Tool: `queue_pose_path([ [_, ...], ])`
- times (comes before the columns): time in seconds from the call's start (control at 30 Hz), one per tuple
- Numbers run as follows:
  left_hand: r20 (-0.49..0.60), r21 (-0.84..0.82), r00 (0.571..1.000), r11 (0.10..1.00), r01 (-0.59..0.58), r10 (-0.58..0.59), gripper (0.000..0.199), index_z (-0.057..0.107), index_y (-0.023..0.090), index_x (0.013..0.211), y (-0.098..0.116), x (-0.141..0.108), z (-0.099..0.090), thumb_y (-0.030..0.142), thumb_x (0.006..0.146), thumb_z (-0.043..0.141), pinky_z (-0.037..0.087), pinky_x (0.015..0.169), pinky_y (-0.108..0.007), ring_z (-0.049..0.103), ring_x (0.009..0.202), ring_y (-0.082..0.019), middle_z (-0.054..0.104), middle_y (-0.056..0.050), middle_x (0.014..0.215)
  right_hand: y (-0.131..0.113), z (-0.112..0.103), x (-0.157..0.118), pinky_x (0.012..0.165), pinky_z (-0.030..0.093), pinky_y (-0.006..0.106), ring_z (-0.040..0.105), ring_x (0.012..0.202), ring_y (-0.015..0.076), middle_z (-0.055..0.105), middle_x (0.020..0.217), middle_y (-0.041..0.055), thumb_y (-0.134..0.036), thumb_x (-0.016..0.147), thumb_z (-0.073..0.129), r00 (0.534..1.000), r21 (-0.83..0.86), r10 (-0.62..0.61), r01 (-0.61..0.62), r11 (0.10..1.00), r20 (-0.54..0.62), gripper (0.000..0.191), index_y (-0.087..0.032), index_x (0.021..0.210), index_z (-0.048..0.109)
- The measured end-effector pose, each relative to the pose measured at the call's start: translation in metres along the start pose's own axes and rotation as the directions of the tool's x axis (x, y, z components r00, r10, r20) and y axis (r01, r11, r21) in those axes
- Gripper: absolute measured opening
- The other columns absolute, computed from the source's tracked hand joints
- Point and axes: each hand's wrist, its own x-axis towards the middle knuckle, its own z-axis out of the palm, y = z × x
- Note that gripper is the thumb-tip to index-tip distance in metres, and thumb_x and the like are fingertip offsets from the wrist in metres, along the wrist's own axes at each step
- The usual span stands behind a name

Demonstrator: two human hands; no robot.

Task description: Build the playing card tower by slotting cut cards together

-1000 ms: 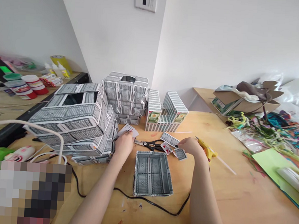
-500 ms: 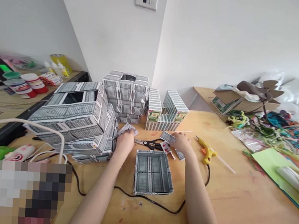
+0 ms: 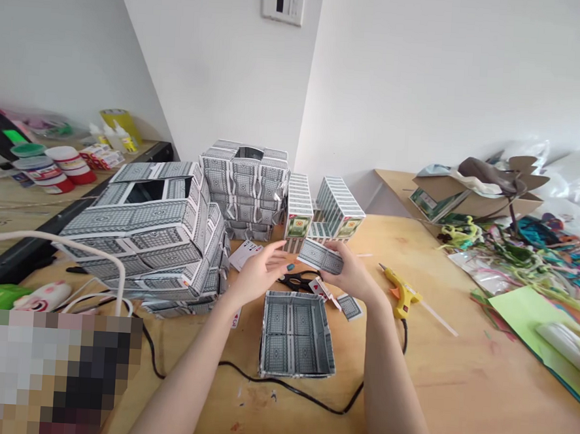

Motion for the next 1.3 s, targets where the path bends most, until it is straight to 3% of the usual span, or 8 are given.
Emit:
queue_pose_path([
  [0.07, 0.062, -0.186, 0.997, 0.982, -0.026, 0.038, 0.065, 0.020, 0.024, 0.133, 0.014, -0.003, 0.003, 0.026, 0.077, 0.053, 0.047, 0.083, -0.032, 0.058, 0.097, -0.016, 0.051, -0.009, 0.122, -0.018, -0.001, -0.002, 0.085, 0.039, 0.033, 0.050, 0.099, 0.0203, 0.052, 0.106, 0.0050, -0.018, 0.063, 0.060, 0.995, 0.068, -0.095, 0.093, 0.993, 0.029, 0.049, -0.021, 0.109, 0.043],
  [0.2, 0.033, -0.235, 0.999, 0.971, -0.033, 0.042, 0.063, 0.027, 0.023, 0.130, 0.025, -0.006, 0.003, 0.017, 0.074, 0.055, 0.046, 0.084, -0.033, 0.057, 0.098, -0.018, 0.056, -0.008, 0.115, -0.039, 0.003, -0.004, 0.083, 0.039, 0.032, 0.051, 0.097, 0.0199, 0.053, 0.106, 0.0054, -0.020, 0.063, 0.062, 0.987, 0.114, -0.145, 0.137, 0.984, 0.070, 0.047, -0.021, 0.108, 0.046],
  [0.4, 0.028, -0.381, 0.999, 0.924, -0.009, 0.021, 0.060, 0.033, 0.021, 0.123, 0.020, -0.004, 0.001, 0.014, 0.069, 0.060, 0.048, 0.080, -0.031, 0.059, 0.091, -0.017, 0.059, -0.007, 0.103, -0.045, 0.006, -0.005, 0.082, 0.040, 0.032, 0.052, 0.096, 0.0196, 0.054, 0.106, 0.0060, -0.023, 0.064, 0.064, 0.988, 0.147, -0.145, 0.136, 0.980, 0.053, 0.049, -0.020, 0.109, 0.045],
  [0.53, 0.065, -0.516, 0.997, 0.855, 0.059, -0.030, 0.050, 0.032, 0.022, 0.120, 0.020, -0.003, 0.006, 0.020, 0.075, 0.054, 0.051, 0.071, -0.030, 0.060, 0.081, -0.014, 0.058, -0.005, 0.097, -0.047, 0.006, -0.006, 0.082, 0.041, 0.033, 0.052, 0.096, 0.0201, 0.055, 0.105, 0.0059, -0.024, 0.063, 0.066, 0.993, 0.140, -0.118, 0.113, 0.984, 0.030, 0.050, -0.020, 0.107, 0.044],
  [0.67, -0.032, -0.529, 0.994, 0.846, 0.071, -0.104, 0.043, 0.035, 0.021, 0.115, 0.019, -0.001, 0.009, 0.019, 0.076, 0.052, 0.053, 0.068, -0.029, 0.061, 0.072, -0.012, 0.060, -0.001, 0.081, -0.049, 0.007, -0.006, 0.082, 0.041, 0.033, 0.052, 0.097, 0.0206, 0.055, 0.105, 0.0058, -0.025, 0.063, 0.067, 0.992, 0.127, -0.123, 0.118, 0.985, 0.032, 0.050, -0.021, 0.107, 0.045],
  [0.9, -0.075, -0.558, 0.967, 0.814, 0.162, -0.243, 0.047, 0.039, 0.019, 0.114, 0.020, -0.002, 0.000, 0.014, 0.071, 0.057, 0.055, 0.064, -0.033, 0.064, 0.068, -0.016, 0.063, -0.003, 0.078, -0.039, 0.004, -0.006, 0.081, 0.042, 0.034, 0.053, 0.095, 0.0203, 0.055, 0.105, 0.0056, -0.025, 0.063, 0.067, 0.991, 0.118, -0.126, 0.120, 0.986, 0.045, 0.048, -0.022, 0.107, 0.046],
  [1.13, -0.123, -0.525, 0.951, 0.832, 0.179, -0.282, 0.041, 0.049, 0.018, 0.108, 0.019, -0.001, 0.005, 0.008, 0.069, 0.056, 0.056, 0.063, -0.033, 0.064, 0.068, -0.016, 0.065, -0.005, 0.080, -0.017, 0.000, -0.005, 0.080, 0.042, 0.034, 0.054, 0.092, 0.0204, 0.057, 0.101, 0.0048, -0.026, 0.062, 0.068, 0.990, 0.080, -0.121, 0.114, 0.990, 0.078, 0.049, -0.022, 0.107, 0.049],
  [1.3, -0.262, -0.509, 0.910, 0.847, 0.154, -0.322, 0.034, 0.054, 0.015, 0.101, 0.013, 0.001, -0.006, 0.010, 0.068, 0.057, 0.056, 0.064, -0.033, 0.065, 0.072, -0.017, 0.066, -0.006, 0.085, -0.001, -0.009, -0.007, 0.077, 0.043, 0.033, 0.054, 0.089, 0.0204, 0.057, 0.098, 0.0053, -0.030, 0.062, 0.067, 0.999, -0.029, -0.032, 0.033, 0.999, 0.022, 0.046, -0.021, 0.104, 0.050],
])
